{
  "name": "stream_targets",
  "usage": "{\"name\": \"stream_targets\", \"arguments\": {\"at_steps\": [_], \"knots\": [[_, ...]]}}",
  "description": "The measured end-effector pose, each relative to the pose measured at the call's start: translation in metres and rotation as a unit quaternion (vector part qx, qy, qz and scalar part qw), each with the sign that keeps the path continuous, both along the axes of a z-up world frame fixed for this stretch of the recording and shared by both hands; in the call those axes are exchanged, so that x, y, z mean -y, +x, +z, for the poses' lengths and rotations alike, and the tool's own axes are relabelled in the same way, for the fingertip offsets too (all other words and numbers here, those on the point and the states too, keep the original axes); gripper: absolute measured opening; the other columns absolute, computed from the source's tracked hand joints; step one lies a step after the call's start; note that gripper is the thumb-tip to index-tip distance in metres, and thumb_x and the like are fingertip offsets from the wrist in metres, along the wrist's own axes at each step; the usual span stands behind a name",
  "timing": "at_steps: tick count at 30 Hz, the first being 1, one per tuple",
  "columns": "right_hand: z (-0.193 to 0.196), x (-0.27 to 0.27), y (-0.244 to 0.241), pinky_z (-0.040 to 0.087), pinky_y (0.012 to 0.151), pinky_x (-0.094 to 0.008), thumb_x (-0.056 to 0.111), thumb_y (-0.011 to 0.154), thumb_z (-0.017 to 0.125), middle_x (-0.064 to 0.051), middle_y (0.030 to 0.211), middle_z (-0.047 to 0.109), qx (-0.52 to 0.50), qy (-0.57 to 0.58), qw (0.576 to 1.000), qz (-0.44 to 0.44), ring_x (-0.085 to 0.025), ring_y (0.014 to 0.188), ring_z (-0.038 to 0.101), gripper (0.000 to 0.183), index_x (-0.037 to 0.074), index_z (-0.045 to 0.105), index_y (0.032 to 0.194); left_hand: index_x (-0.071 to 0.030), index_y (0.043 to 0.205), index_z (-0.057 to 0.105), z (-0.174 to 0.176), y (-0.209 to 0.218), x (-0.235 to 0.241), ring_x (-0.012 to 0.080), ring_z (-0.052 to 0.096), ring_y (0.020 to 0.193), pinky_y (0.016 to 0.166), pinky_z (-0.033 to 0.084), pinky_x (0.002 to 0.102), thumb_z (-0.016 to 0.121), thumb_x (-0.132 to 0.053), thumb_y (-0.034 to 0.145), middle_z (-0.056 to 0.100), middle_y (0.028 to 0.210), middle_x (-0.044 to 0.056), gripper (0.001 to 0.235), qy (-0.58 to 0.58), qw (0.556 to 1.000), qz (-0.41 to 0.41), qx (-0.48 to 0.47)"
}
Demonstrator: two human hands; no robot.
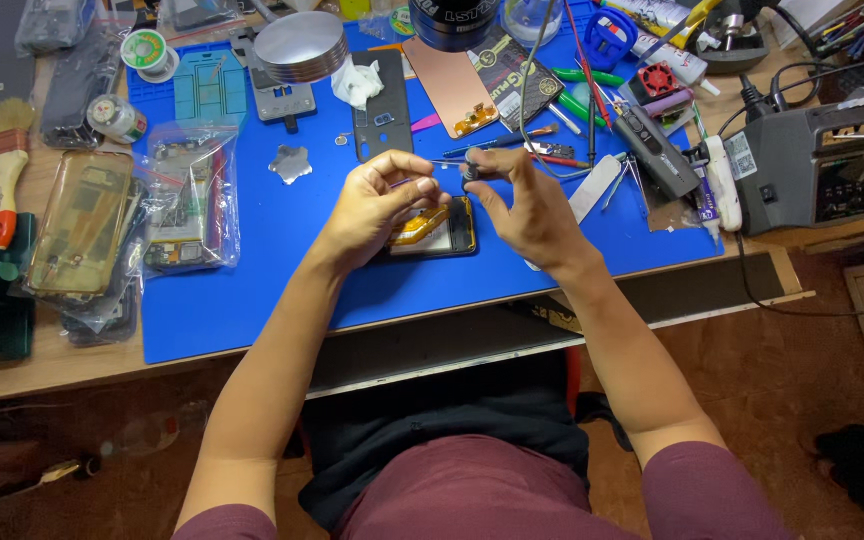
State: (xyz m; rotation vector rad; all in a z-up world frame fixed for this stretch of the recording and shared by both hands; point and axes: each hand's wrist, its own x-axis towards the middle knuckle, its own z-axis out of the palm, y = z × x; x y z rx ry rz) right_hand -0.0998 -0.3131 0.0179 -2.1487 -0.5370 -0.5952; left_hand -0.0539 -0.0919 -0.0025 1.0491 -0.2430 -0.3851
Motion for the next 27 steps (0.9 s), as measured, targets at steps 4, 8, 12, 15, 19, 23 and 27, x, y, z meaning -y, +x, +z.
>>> {"name": "stream_targets", "arguments": {"at_steps": [4,8,12,15,19,23,27], "knots": [[-0.005,0.006,0.001,0.063,0.091,-0.047,0.006,0.1,0.078,-0.018,0.114,0.072,0.025,-0.006,1.0,-0.015,-0.036,0.106,0.075,0.034,0.001,0.055,0.125,0.004,0.115,0.068,0.006,-0.004,0.003,0.0219,0.079,0.092,0.087,0.068,0.038,0.077,-0.002,0.094,0.075,0.096,0.015,0.024,0.021,0.999,-0.036,0.0],[-0.003,0.004,-0.003,0.063,0.091,-0.048,0.003,0.101,0.074,-0.019,0.116,0.073,-0.01,0.014,1.0,0.001,-0.038,0.106,0.075,0.032,0.002,0.055,0.127,0.004,0.117,0.068,0.02,-0.01,0.002,0.018,0.077,0.092,0.088,0.067,0.034,0.076,-0.003,0.095,0.071,0.094,0.011,0.024,0.087,0.993,-0.07,0.027],[0.007,-0.004,-0.006,0.062,0.091,-0.053,0.002,0.102,0.073,-0.023,0.118,0.071,-0.029,0.021,0.999,-0.001,-0.042,0.105,0.074,0.036,0.002,0.052,0.131,0.004,0.117,0.068,0.013,-0.006,0.002,0.0187,0.077,0.093,0.087,0.066,0.031,0.074,-0.001,0.096,0.072,0.094,0.011,0.023,0.111,0.989,-0.09,0.034],[0.016,-0.006,-0.009,0.061,0.091,-0.054,0.007,0.105,0.07,-0.017,0.117,0.072,-0.044,0.001,0.999,-0.002,-0.039,0.104,0.076,0.038,0.01,0.047,0.135,0.004,0.117,0.068,0.014,-0.004,0.002,0.0166,0.076,0.093,0.086,0.066,0.029,0.074,-0.002,0.096,0.072,0.094,0.01,0.023,0.129,0.987,-0.088,0.042],[0.015,-0.006,-0.012,0.058,0.095,-0.052,0.007,0.107,0.067,-0.013,0.121,0.072,-0.055,0.007,0.998,-0.006,-0.035,0.109,0.075,0.039,0.014,0.043,0.136,0.005,0.117,0.068,0.012,-0.001,0.003,0.0196,0.078,0.093,0.085,0.067,0.031,0.075,-0.002,0.096,0.073,0.095,0.013,0.023,0.127,0.987,-0.091,0.045],[0.008,-0.009,-0.009,0.06,0.095,-0.049,-0.004,0.099,0.07,-0.017,0.114,0.075,-0.002,0.075,0.997,0.026,-0.036,0.103,0.077,0.041,0.008,0.043,0.128,0.004,0.118,0.068,0.005,0.0,0.002,0.0182,0.076,0.093,0.083,0.066,0.029,0.074,-0.002,0.096,0.072,0.095,0.012,0.023,0.125,0.987,-0.089,0.037],[0.014,-0.02,-0.012,0.063,0.094,-0.043,-0.009,0.098,0.07,-0.022,0.115,0.072,0.066,0.161,0.984,0.045,-0.035,0.104,0.076,0.05,0.003,0.035,0.132,0.004,0.119,0.067,0.007,-0.001,0.003,0.0201,0.077,0.092,0.082,0.068,0.032,0.075,-0.002,0.096,0.072,0.094,0.014,0.025,0.093,0.992,-0.083,0.012]]}}
